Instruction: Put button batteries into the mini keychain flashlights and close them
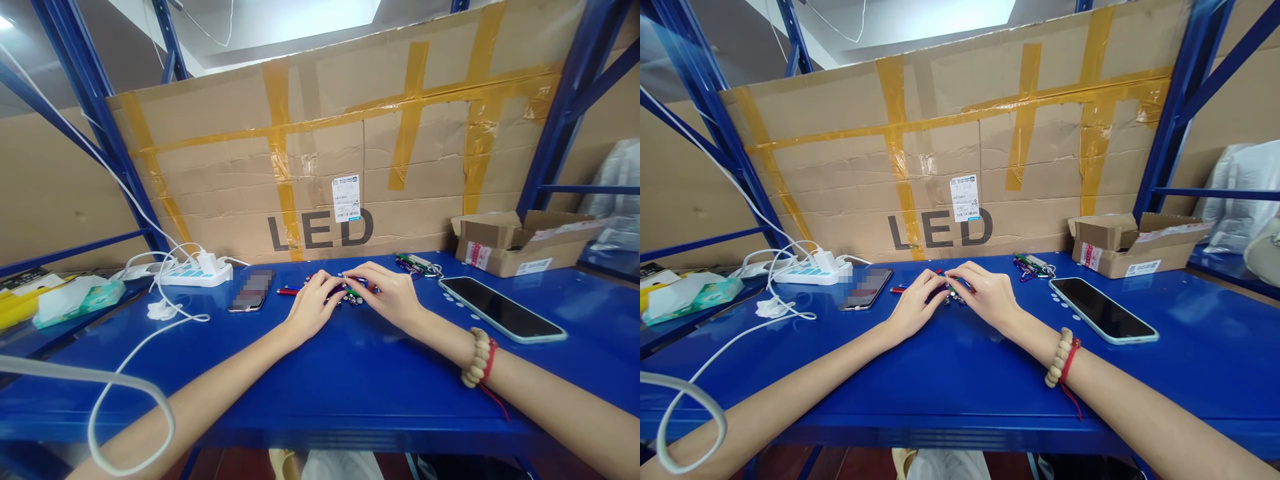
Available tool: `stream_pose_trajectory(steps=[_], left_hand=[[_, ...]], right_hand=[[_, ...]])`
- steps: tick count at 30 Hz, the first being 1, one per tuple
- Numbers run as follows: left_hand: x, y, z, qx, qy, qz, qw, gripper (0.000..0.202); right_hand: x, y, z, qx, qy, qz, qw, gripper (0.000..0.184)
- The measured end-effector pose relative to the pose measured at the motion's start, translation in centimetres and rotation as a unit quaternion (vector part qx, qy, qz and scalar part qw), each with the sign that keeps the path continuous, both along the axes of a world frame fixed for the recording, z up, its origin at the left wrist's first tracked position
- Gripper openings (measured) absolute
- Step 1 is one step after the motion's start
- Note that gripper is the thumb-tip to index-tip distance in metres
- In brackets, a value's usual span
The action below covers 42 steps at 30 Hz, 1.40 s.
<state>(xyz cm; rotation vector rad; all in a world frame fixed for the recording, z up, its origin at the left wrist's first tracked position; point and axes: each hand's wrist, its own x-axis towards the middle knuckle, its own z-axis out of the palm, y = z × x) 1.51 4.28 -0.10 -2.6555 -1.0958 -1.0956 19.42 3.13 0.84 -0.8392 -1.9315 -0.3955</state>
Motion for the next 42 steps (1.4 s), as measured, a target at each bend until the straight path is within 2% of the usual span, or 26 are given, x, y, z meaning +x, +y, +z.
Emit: stream_pose_trajectory(steps=[3, 5, 10, 14, 18, 21, 25, 27, 31, 36, 42], left_hand=[[-0.10, 0.32, -0.14, 0.058, 0.013, 0.038, 0.997, 0.016], [-0.12, 0.38, -0.14, 0.072, 0.025, 0.060, 0.995, 0.012], [0.04, 0.06, 0.11, 0.026, -0.010, 0.086, 0.996, 0.004], [0.09, 0.03, 0.05, -0.021, -0.055, 0.079, 0.995, 0.010], [0.04, 0.33, -0.24, -0.029, -0.078, 0.085, 0.993, 0.010], [0.02, 0.52, -0.41, -0.048, -0.105, 0.062, 0.991, 0.010], [0.02, 0.65, -0.50, -0.071, -0.114, 0.018, 0.991, 0.031], [0.04, 0.71, -0.55, -0.065, -0.105, 0.012, 0.992, 0.035], [0.06, 0.89, -0.76, -0.044, -0.106, -0.001, 0.993, 0.023], [0.09, 0.79, -0.83, -0.072, -0.113, -0.035, 0.990, 0.018], [0.10, 0.45, -0.45, -0.082, -0.096, -0.010, 0.992, 0.012]], right_hand=[[-0.12, 0.18, -0.06, 0.048, 0.002, 0.005, 0.999, 0.019], [-0.15, 0.29, -0.12, 0.077, -0.003, 0.010, 0.997, 0.016], [-0.07, 0.31, -0.19, 0.082, -0.017, 0.000, 0.996, 0.014], [-0.06, 0.31, -0.14, 0.061, -0.019, -0.017, 0.998, 0.015], [0.03, 0.47, -0.12, 0.029, -0.023, -0.031, 0.999, 0.013], [0.18, 0.59, -0.18, 0.013, -0.021, -0.036, 0.999, 0.012], [0.30, 0.68, -0.31, 0.029, -0.012, -0.034, 0.999, 0.013], [0.29, 0.71, -0.38, 0.043, -0.011, -0.029, 0.999, 0.015], [0.28, 0.81, -0.50, 0.059, -0.021, -0.025, 0.998, 0.015], [0.37, 0.95, -0.57, 0.064, -0.028, -0.014, 0.997, 0.015], [0.22, 0.83, -0.64, 0.066, -0.048, 0.007, 0.997, 0.021]])
